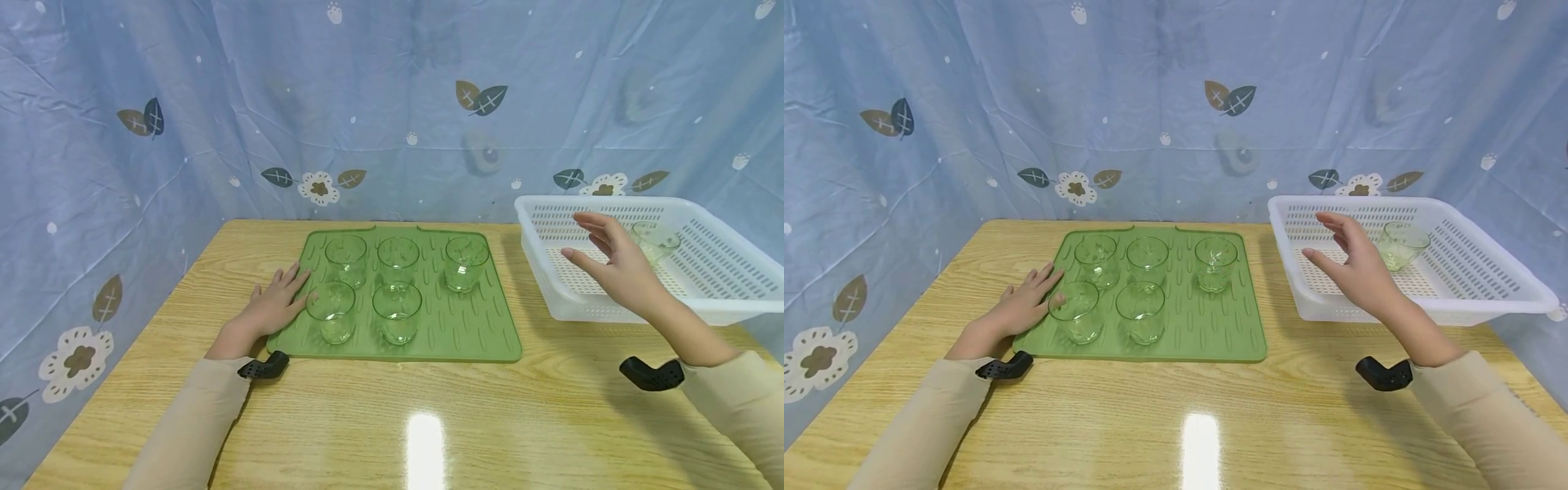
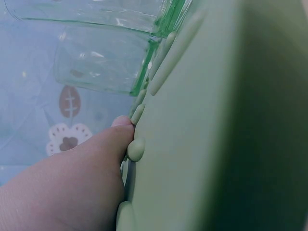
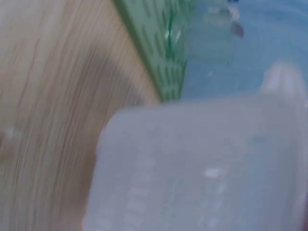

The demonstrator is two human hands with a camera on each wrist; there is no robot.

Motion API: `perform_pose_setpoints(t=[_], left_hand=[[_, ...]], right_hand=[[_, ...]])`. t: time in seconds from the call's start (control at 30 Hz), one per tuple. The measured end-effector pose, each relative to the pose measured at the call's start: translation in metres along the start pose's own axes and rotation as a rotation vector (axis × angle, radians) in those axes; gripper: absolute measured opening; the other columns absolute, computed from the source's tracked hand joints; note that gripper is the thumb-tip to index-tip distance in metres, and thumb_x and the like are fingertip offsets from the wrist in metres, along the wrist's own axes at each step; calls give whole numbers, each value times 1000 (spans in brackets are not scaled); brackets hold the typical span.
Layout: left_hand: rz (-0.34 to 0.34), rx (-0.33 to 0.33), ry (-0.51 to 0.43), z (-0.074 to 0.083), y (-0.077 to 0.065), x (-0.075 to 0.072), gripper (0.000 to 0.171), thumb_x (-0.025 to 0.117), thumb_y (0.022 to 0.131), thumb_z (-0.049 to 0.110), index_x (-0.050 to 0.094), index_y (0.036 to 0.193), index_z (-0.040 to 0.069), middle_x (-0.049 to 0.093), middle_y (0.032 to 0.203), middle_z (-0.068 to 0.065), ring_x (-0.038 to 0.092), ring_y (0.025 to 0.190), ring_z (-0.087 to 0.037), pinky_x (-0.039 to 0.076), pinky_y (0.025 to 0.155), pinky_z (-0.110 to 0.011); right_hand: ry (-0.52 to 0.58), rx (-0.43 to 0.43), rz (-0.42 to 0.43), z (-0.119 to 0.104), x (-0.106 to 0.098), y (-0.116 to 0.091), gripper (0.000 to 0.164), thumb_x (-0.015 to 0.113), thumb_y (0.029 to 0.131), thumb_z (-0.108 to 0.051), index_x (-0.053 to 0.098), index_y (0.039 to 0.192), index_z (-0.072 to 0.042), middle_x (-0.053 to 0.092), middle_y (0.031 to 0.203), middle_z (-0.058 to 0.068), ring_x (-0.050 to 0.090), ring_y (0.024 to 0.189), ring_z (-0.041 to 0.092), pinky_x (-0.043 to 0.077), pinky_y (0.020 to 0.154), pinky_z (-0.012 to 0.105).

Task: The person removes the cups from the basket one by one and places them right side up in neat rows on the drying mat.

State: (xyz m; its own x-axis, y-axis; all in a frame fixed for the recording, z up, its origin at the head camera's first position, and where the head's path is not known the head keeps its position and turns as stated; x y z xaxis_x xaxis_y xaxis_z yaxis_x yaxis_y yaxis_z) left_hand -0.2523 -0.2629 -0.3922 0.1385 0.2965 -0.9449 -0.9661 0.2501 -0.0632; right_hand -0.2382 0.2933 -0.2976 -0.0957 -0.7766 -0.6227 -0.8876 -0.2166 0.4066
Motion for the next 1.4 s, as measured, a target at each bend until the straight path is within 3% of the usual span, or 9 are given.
perform_pose_setpoints(t=[0.17, 0.23, 0.33, 0.4, 0.5, 0.9, 1.17, 1.4], left_hand=[[-4, 5, 3, 1, 1, -1, 74, 35, 109, 55, 18, 166, 10, 2, 170, -19, -2, 152, -49, -3, 110, -80], [-7, 5, 2, 1, 2, -1, 75, 35, 109, 56, 17, 166, 10, 2, 170, -19, -2, 152, -49, -3, 110, -80], [-6, 6, 2, 1, 2, -1, 75, 35, 109, 56, 17, 166, 10, 2, 170, -19, -2, 152, -49, -4, 110, -80], [-4, 6, 3, 1, 2, -1, 75, 35, 109, 57, 18, 166, 10, 2, 170, -19, -2, 152, -49, -4, 110, -80], [-4, 8, 7, 1, 3, 0, 76, 34, 109, 57, 18, 166, 10, 2, 170, -19, -2, 152, -49, -4, 110, -80], [-4, 19, 1, 4, 6, 1, 75, 36, 109, 55, 19, 165, 9, 3, 170, -20, -1, 152, -50, -4, 109, -80], [-14, 16, -23, 5, 3, 8, 74, 37, 109, 54, 18, 165, 9, 2, 170, -20, -2, 152, -50, -5, 110, -79], [-3, 16, -33, 4, 2, 8, 75, 35, 109, 56, 19, 165, 9, 2, 170, -20, -3, 152, -50, -5, 109, -80]], right_hand=[[-53, 77, -27, 20, -15, 1, 68, 63, 104, -12, 26, 158, 4, 28, 159, 29, 25, 147, 48, 19, 109, 3], [-71, 106, -42, 26, -21, 2, 70, 63, 105, -16, 23, 159, 4, 25, 160, 30, 24, 147, 50, 17, 114, 9], [-81, 132, -70, 33, -30, 5, 73, 62, 105, -21, 20, 160, 5, 22, 161, 33, 21, 146, 55, 15, 125, 35], [-86, 145, -89, 38, -35, 7, 75, 62, 105, -22, 19, 160, 6, 21, 159, 36, 21, 144, 59, 14, 122, 56], [-113, 158, -112, 47, -43, 10, 77, 62, 105, -24, 18, 159, 9, 20, 158, 40, 21, 140, 64, 16, 115, 70], [-284, 248, -122, 78, -70, 11, 80, 55, 108, -34, 13, 159, 12, 13, 157, 43, 19, 137, 68, 24, 101, 81], [-369, 309, -84, 104, -85, 9, 83, 51, 108, -40, 13, 157, 14, 8, 156, 46, 12, 138, 67, 20, 102, 80], [-311, 381, -84, 113, -98, 19, 89, 50, 107, -40, 3, 154, 20, 3, 155, 48, 9, 138, 69, 18, 105, 80]])
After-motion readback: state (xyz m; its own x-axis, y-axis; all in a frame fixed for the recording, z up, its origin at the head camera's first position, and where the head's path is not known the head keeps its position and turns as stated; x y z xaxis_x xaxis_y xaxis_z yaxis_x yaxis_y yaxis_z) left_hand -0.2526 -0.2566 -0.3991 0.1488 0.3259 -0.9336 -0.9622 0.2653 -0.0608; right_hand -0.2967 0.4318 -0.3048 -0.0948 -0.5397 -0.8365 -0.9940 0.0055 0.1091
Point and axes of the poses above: each hand's wrist, its own y-axis towards the middle knuckle, its own x-axis out of the palm, z = x × y, the point moved 1 cm from there along y, towards the middle knuckle
